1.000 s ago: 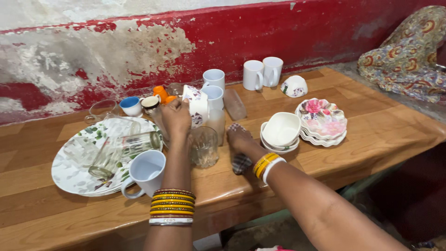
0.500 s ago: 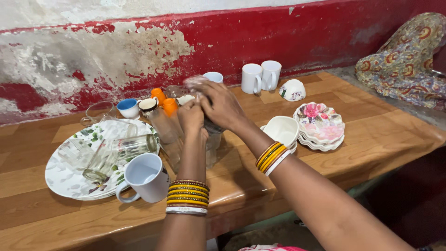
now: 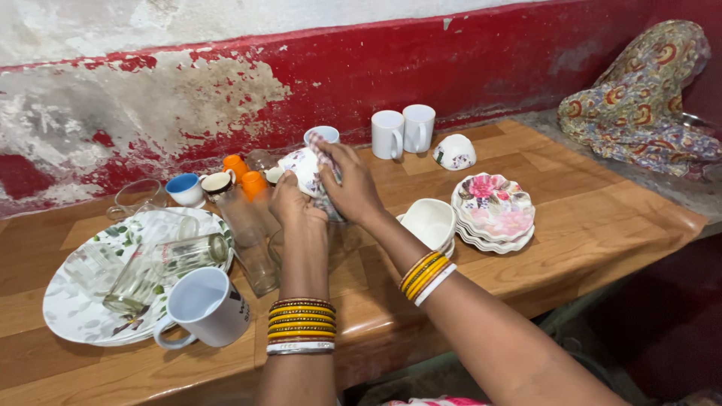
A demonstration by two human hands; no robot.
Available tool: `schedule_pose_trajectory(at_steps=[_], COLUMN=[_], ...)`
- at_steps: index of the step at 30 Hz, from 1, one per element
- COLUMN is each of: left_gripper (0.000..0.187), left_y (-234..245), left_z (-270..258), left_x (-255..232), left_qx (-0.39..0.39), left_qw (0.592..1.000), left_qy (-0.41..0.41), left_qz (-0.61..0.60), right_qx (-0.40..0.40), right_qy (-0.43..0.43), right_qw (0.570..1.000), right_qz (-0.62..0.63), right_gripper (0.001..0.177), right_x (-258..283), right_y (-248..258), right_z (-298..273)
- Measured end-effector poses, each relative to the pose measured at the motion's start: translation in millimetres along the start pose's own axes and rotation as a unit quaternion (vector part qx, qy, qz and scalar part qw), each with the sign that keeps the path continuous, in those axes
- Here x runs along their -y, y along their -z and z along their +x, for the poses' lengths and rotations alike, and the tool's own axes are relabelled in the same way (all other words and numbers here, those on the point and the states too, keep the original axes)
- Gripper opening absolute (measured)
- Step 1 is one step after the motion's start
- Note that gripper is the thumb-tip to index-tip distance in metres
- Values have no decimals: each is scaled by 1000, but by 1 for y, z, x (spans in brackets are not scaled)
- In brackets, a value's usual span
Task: The person wipes a variety of mugs, small bowls, and decorative plates with a cloth, handling each item one at a time and placing them on a wooden surface.
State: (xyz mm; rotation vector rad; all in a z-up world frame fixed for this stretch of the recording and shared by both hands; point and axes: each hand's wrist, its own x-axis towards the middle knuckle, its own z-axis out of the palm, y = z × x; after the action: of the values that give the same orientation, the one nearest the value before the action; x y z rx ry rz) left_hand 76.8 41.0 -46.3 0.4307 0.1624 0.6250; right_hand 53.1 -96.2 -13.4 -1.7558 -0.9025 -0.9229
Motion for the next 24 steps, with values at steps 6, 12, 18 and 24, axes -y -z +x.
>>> schedule_pose_trajectory(at_steps=[6,12,18,24], left_gripper=[40,37,53,68], left_y=[3,-35,-31,-14], left_z=[-3,-50,-65,-63], left_x=[-26,-54,-51,-50], left_qx=[0,-52,153,70], left_qw=[985,973,961,973], left_qy=[164,175,137,187], left_qz=[-56,141,184,115], right_qx=[-24,74,205,453], right_qy=[-547,-471,-392,-224], right_qw=[699,519,761,844], right_qz=[460,710,475,179], right_gripper=[37,43,60,62], right_x=[-23,-2,33,59], right_y=[25,33,36,65], right_z=[-8,4,23,33])
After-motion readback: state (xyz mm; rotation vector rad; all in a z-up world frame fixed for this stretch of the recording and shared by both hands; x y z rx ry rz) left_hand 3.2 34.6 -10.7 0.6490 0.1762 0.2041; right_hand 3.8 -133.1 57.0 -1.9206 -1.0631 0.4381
